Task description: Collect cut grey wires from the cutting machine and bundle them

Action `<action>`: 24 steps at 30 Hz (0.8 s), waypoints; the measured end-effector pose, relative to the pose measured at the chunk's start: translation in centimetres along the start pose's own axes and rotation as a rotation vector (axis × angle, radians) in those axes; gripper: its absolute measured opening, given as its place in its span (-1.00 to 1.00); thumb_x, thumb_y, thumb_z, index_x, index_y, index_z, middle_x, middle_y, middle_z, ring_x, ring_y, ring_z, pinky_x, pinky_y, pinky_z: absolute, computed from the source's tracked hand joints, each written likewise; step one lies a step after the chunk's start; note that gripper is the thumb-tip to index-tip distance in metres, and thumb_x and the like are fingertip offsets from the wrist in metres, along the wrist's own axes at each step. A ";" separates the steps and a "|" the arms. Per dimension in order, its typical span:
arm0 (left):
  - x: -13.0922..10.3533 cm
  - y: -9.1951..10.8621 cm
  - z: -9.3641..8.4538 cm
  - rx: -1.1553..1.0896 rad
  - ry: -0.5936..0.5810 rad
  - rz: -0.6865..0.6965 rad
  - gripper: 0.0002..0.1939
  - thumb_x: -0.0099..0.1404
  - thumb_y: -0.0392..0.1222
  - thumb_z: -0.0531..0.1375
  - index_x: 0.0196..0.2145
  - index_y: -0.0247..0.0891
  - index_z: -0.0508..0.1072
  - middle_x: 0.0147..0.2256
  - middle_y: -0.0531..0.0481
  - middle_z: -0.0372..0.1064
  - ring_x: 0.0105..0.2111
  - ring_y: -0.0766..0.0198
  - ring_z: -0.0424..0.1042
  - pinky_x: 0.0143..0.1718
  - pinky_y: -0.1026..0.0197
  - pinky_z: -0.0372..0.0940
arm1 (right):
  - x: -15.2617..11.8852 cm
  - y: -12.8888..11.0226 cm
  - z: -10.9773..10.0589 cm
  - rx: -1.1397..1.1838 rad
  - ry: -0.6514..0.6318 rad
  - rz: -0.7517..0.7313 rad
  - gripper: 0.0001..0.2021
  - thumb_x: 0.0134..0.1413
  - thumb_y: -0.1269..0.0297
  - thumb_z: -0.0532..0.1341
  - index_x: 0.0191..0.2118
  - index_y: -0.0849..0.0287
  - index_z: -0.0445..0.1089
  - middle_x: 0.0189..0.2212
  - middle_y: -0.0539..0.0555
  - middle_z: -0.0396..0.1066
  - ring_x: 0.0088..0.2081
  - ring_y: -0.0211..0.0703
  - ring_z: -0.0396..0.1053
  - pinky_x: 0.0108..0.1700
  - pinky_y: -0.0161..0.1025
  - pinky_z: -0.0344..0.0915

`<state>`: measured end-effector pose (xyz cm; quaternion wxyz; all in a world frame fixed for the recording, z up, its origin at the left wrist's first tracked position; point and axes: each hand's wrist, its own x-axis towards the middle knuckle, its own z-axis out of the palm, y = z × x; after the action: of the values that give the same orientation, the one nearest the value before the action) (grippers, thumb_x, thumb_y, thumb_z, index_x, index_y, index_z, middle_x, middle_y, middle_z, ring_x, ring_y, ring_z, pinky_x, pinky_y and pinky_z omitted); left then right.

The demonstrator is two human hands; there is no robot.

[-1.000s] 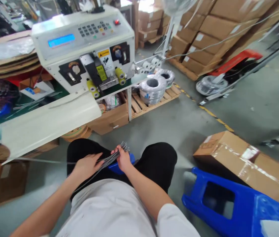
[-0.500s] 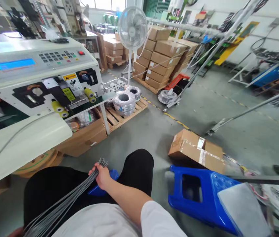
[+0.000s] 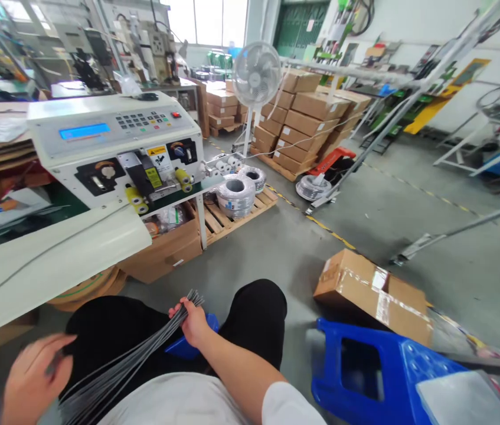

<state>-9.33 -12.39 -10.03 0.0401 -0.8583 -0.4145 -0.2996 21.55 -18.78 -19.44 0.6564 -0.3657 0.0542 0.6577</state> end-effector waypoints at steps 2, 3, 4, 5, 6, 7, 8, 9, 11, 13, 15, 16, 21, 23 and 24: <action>4.6 1.1 -0.1 0.088 0.064 0.158 -0.54 0.05 -0.35 0.19 -0.08 0.04 0.44 -0.24 0.05 0.51 -0.23 0.09 0.49 -0.11 0.00 0.34 | -0.3 -0.2 0.2 -0.031 0.012 0.014 -0.65 -0.14 0.09 0.43 -0.29 0.17 0.38 -0.45 0.03 0.50 -0.26 0.00 0.54 -0.14 -0.09 0.42; 7.0 1.8 -0.2 0.134 0.076 0.233 -0.56 0.06 -0.35 0.21 -0.09 0.00 0.44 -0.20 0.04 0.51 -0.19 0.09 0.48 -0.05 0.00 0.32 | -0.4 -0.2 0.2 -0.047 0.025 0.023 -0.64 -0.15 0.09 0.43 -0.28 0.16 0.38 -0.43 0.03 0.51 -0.25 0.01 0.55 -0.14 -0.08 0.42; 9.4 2.4 -0.2 0.165 0.089 0.256 -0.58 0.08 -0.34 0.22 -0.08 -0.04 0.44 -0.16 0.02 0.51 -0.13 0.08 0.46 0.00 0.00 0.29 | -0.5 -0.3 0.2 -0.066 0.040 0.031 -0.63 -0.16 0.09 0.44 -0.27 0.15 0.38 -0.42 0.02 0.52 -0.24 0.02 0.55 -0.15 -0.08 0.42; 11.8 3.0 -0.2 0.192 0.103 0.233 -0.60 0.12 -0.32 0.21 -0.07 -0.07 0.44 -0.13 0.00 0.49 -0.09 0.07 0.44 0.04 0.00 0.27 | -0.7 -0.4 0.3 -0.083 0.053 0.038 -0.62 -0.17 0.09 0.44 -0.26 0.14 0.38 -0.42 0.01 0.52 -0.24 0.03 0.56 -0.17 -0.09 0.42; 14.1 3.3 -0.1 0.212 0.098 0.179 -0.63 0.16 -0.30 0.19 -0.05 -0.10 0.43 -0.08 -0.03 0.47 -0.05 0.05 0.41 0.08 -0.01 0.24 | -0.7 -0.5 0.3 -0.100 0.060 0.043 -0.61 -0.18 0.08 0.45 -0.25 0.13 0.38 -0.43 0.00 0.51 -0.24 0.02 0.56 -0.19 -0.11 0.42; 16.4 3.5 0.1 0.225 0.091 0.097 -0.64 0.20 -0.28 0.16 -0.02 -0.12 0.42 -0.04 -0.06 0.44 0.00 0.04 0.38 0.11 -0.01 0.22 | -0.8 -0.6 0.3 -0.113 0.063 0.047 -0.61 -0.18 0.08 0.45 -0.24 0.13 0.38 -0.44 -0.02 0.50 -0.24 0.01 0.56 -0.21 -0.13 0.41; 18.4 3.5 0.4 0.233 0.075 0.017 -0.62 0.25 -0.24 0.12 0.04 -0.15 0.39 0.02 -0.10 0.40 0.05 0.02 0.34 0.13 -0.02 0.20 | -0.8 -0.8 0.3 -0.121 0.060 0.050 -0.61 -0.18 0.08 0.45 -0.24 0.13 0.39 -0.45 -0.03 0.49 -0.25 0.00 0.56 -0.22 -0.14 0.41; 20.2 3.3 0.7 0.236 0.062 -0.062 -0.59 0.28 -0.20 0.10 0.09 -0.18 0.35 0.06 -0.14 0.35 0.08 0.00 0.30 0.14 -0.03 0.18 | -0.9 -0.9 0.3 -0.124 0.054 0.051 -0.62 -0.18 0.09 0.45 -0.25 0.12 0.40 -0.46 -0.04 0.48 -0.26 -0.02 0.55 -0.22 -0.15 0.40; 23.1 2.7 1.5 0.224 0.016 -0.183 -0.49 0.31 -0.13 0.09 0.20 -0.23 0.25 0.13 -0.20 0.28 0.14 -0.04 0.23 0.14 -0.04 0.18 | -1.0 -1.1 0.3 -0.124 0.042 0.049 -0.63 -0.18 0.10 0.46 -0.26 0.12 0.41 -0.47 -0.06 0.46 -0.29 -0.05 0.54 -0.20 -0.14 0.40; 25.0 2.0 2.3 0.194 -0.051 -0.258 -0.40 0.29 -0.09 0.11 0.25 -0.25 0.18 0.13 -0.23 0.26 0.15 -0.06 0.21 0.13 -0.05 0.19 | -1.1 -1.3 0.4 -0.123 0.030 0.040 -0.63 -0.18 0.10 0.46 -0.26 0.13 0.42 -0.47 -0.06 0.44 -0.31 -0.05 0.53 -0.20 -0.13 0.40; 25.9 1.5 2.8 0.153 -0.122 -0.319 -0.40 0.29 -0.08 0.11 0.25 -0.25 0.19 0.11 -0.22 0.29 0.14 -0.05 0.22 0.12 -0.03 0.20 | -1.2 -1.4 0.4 -0.124 0.011 0.032 -0.63 -0.17 0.08 0.46 -0.25 0.13 0.43 -0.48 -0.06 0.43 -0.31 -0.05 0.52 -0.21 -0.12 0.41; 26.1 1.2 2.9 0.134 -0.148 -0.349 -0.44 0.29 -0.08 0.10 0.22 -0.24 0.22 0.09 -0.20 0.32 0.13 -0.03 0.25 0.11 -0.01 0.21 | -1.1 -1.5 0.4 -0.125 -0.003 0.032 -0.63 -0.16 0.08 0.45 -0.23 0.13 0.44 -0.48 -0.07 0.42 -0.31 -0.05 0.52 -0.22 -0.12 0.41; 25.1 0.6 2.3 0.115 -0.199 -0.449 -0.61 0.32 -0.06 0.07 0.08 -0.14 0.35 -0.18 -0.06 0.49 -0.07 0.05 0.42 -0.12 0.09 0.31 | -0.9 -1.7 0.4 -0.135 -0.039 0.037 -0.61 -0.15 0.07 0.45 -0.20 0.14 0.45 -0.49 -0.08 0.41 -0.32 -0.07 0.51 -0.18 -0.10 0.42; 24.2 0.4 1.4 0.120 -0.216 -0.486 -0.62 0.31 -0.02 0.08 0.06 -0.09 0.36 -0.22 -0.02 0.51 -0.12 0.06 0.45 -0.21 0.12 0.31 | -0.9 -1.8 0.6 -0.140 -0.042 0.042 -0.63 -0.15 0.08 0.45 -0.24 0.15 0.45 -0.49 -0.07 0.42 -0.32 -0.07 0.52 -0.16 -0.10 0.42; 23.7 0.3 0.9 0.114 -0.232 -0.507 -0.62 0.32 0.01 0.08 0.06 -0.08 0.37 -0.22 0.00 0.51 -0.15 0.08 0.46 -0.24 0.14 0.30 | -0.9 -1.8 0.7 -0.143 -0.044 0.046 -0.64 -0.15 0.08 0.46 -0.26 0.14 0.45 -0.49 -0.07 0.43 -0.31 -0.07 0.52 -0.15 -0.10 0.42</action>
<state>2.62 3.96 2.28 -0.0358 -0.7521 -0.6341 -0.1762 22.80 -18.91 -17.73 0.6143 -0.3957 0.0008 0.6827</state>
